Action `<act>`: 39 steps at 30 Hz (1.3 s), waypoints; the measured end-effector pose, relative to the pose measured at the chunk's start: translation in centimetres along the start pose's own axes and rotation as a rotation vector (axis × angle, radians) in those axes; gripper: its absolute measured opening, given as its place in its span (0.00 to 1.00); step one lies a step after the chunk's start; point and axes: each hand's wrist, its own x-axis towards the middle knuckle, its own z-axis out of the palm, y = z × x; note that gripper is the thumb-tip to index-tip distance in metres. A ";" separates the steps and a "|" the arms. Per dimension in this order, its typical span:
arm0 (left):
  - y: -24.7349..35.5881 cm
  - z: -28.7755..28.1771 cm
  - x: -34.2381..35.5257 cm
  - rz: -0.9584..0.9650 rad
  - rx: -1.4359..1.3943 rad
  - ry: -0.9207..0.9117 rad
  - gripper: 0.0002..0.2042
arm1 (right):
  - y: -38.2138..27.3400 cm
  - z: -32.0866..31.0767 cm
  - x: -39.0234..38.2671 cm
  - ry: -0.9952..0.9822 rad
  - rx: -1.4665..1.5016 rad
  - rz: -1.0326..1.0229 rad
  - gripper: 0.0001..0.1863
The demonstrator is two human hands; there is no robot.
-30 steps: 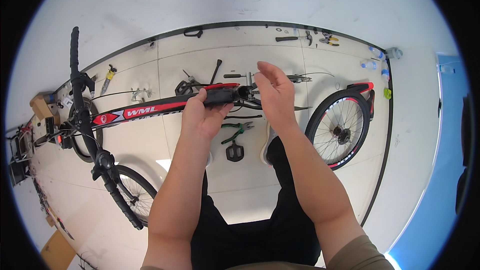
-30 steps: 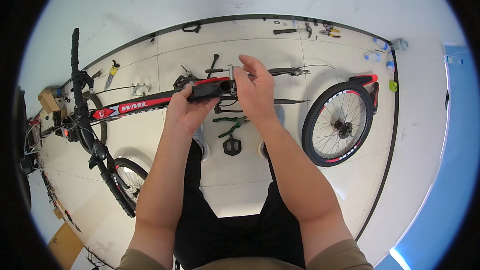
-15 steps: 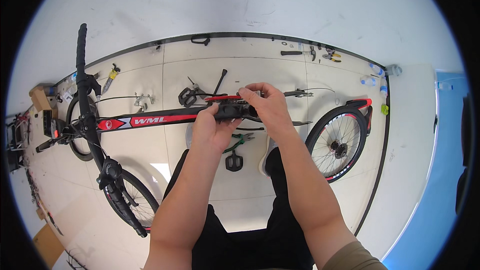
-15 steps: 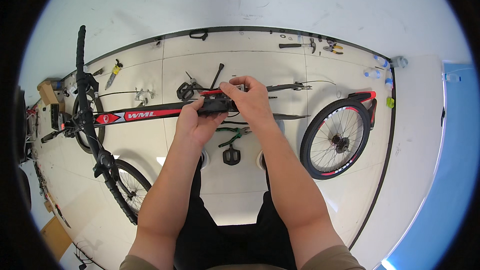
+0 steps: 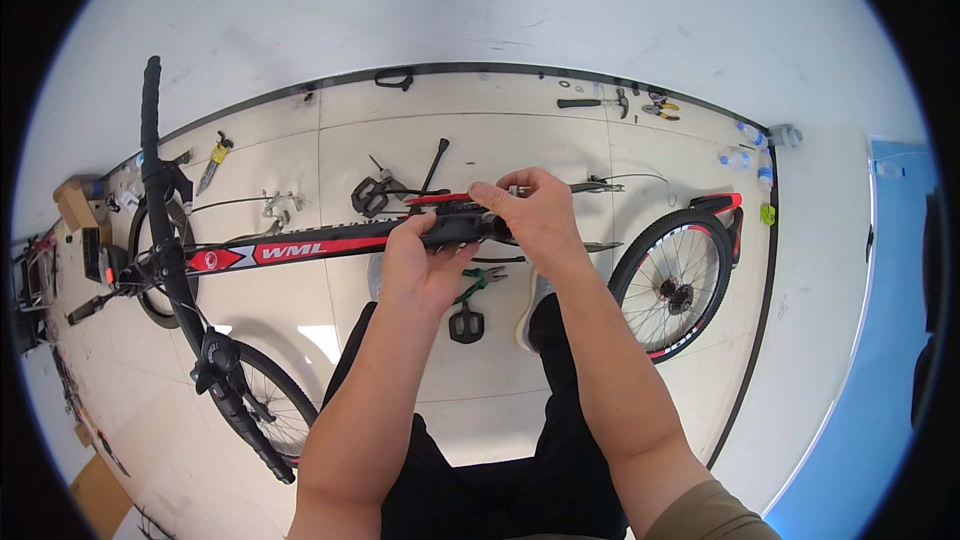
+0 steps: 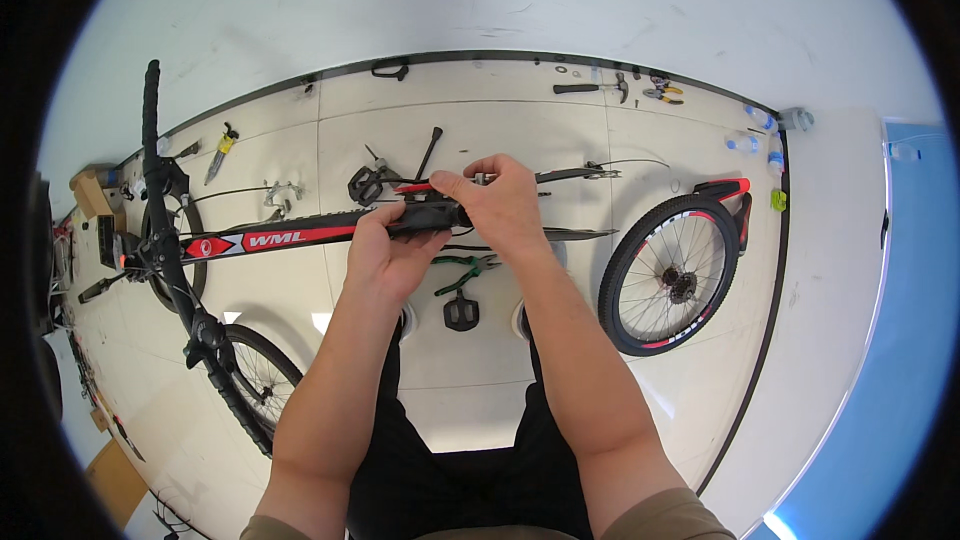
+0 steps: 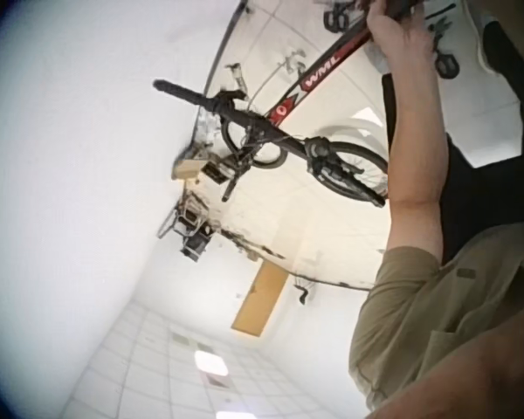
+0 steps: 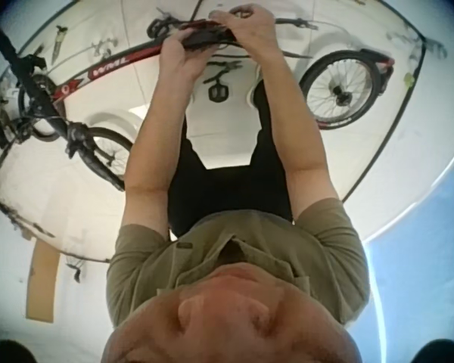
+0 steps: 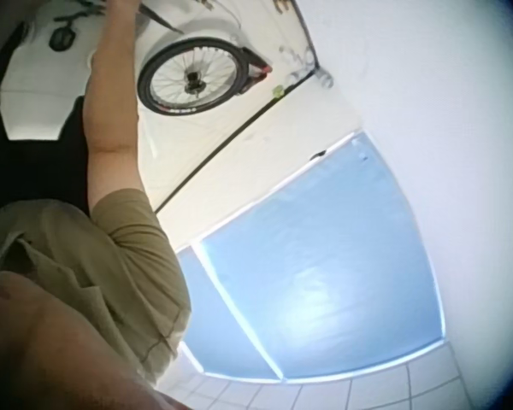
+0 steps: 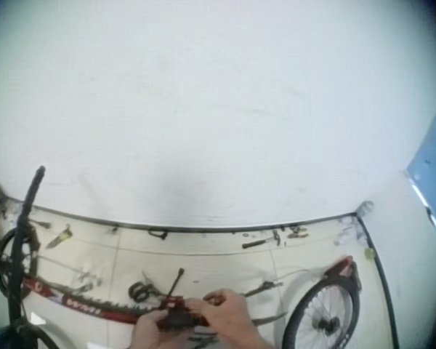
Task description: The person works on a bicycle lying upside down on a tiled floor. They use a screwdriver to adjust the crankset and pedals, then use pliers to manipulate a cable near the bottom bracket. The person rotates the pedals and repositions the bike during the process.
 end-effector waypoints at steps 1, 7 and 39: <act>0.0 0.0 0.0 -0.001 0.003 0.002 0.13 | 0.0 0.0 0.1 -0.006 -0.006 0.000 0.27; -0.1 0.2 0.1 0.023 0.029 0.017 0.14 | 0.3 0.3 0.2 0.019 -0.072 -0.050 0.25; 0.2 -0.3 0.3 -0.002 -0.011 0.004 0.15 | 0.0 0.6 0.3 -0.055 -0.115 0.034 0.29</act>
